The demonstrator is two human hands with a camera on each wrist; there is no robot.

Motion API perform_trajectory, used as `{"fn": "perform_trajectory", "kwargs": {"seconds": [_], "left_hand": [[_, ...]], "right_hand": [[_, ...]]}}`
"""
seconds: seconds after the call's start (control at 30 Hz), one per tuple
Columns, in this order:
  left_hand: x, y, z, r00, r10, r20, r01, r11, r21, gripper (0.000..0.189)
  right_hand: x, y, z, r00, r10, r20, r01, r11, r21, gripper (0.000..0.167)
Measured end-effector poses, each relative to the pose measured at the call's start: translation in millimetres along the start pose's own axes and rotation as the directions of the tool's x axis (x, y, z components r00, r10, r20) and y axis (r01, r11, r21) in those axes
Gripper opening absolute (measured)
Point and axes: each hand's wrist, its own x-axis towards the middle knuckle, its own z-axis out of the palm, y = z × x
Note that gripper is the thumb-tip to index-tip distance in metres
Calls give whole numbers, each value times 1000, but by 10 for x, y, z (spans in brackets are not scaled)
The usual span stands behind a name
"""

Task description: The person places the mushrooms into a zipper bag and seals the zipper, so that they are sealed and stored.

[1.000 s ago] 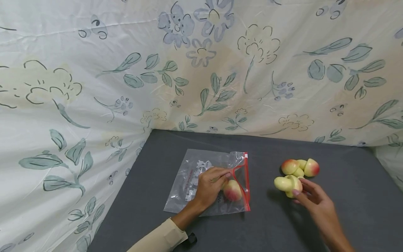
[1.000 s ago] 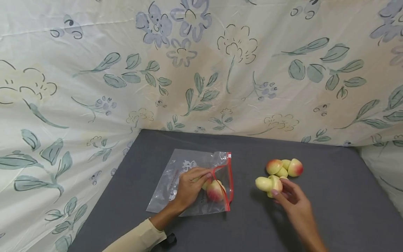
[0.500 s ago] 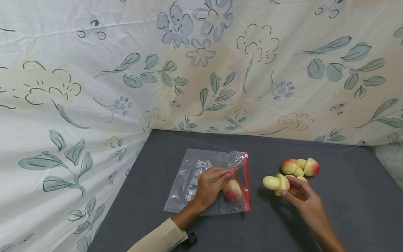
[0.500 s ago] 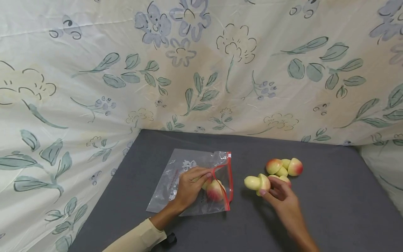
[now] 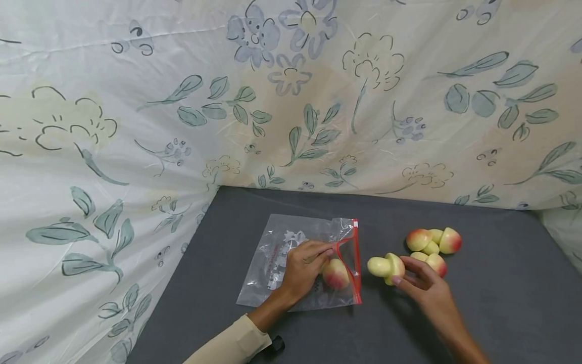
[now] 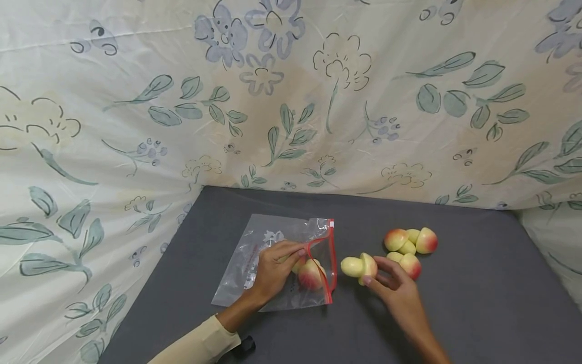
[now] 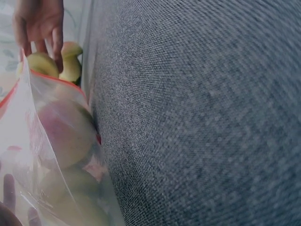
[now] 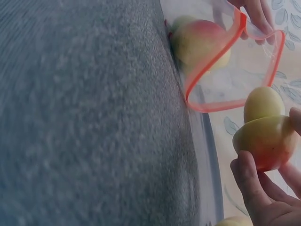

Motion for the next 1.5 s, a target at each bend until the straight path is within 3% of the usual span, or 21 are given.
{"fn": "perform_trajectory", "kwargs": {"seconds": [0.3,0.77,1.5], "left_hand": [[2,3,2,1000,14,0,-14,1000,2,16],[0,0,6,999,32,3,-32,999,-4,16],[21,11,20,1000,20,0,-20,1000,4,16]], "right_hand": [[-5,-14,105,999,-11,43,14,998,-65,56],[8,-14,239,993,-39,107,42,999,-21,52],[40,-43,397,990,-12,138,16,999,-28,53]]}}
